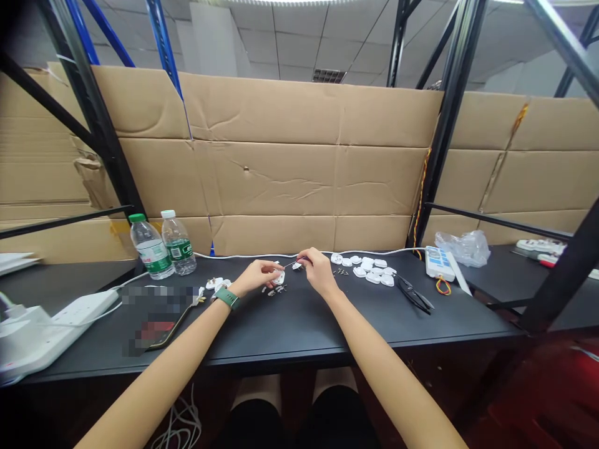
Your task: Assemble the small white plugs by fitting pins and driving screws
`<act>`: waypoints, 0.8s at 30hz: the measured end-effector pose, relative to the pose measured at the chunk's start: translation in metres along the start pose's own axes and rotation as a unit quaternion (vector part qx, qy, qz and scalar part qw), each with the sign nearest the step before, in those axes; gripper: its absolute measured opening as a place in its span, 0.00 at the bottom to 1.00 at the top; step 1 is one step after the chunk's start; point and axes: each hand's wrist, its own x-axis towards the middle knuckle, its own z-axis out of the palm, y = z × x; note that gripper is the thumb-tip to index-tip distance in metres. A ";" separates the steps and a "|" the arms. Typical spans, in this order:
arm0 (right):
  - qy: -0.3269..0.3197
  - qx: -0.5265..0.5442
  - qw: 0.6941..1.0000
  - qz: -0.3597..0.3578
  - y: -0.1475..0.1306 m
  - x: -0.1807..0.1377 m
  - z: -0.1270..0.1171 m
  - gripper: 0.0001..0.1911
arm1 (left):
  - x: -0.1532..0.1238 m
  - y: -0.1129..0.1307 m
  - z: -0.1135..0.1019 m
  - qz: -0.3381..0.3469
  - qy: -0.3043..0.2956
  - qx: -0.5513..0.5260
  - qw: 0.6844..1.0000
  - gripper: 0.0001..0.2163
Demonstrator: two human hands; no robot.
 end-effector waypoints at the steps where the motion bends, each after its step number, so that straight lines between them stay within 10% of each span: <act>1: 0.000 0.000 1.000 0.004 0.000 0.000 0.000 0.08 | 0.000 0.000 0.000 0.001 -0.001 -0.001 1.000 0.19; 24: -0.019 -0.156 0.988 0.017 -0.009 -0.004 0.003 0.21 | -0.006 0.018 0.007 0.116 0.097 0.287 0.946 0.14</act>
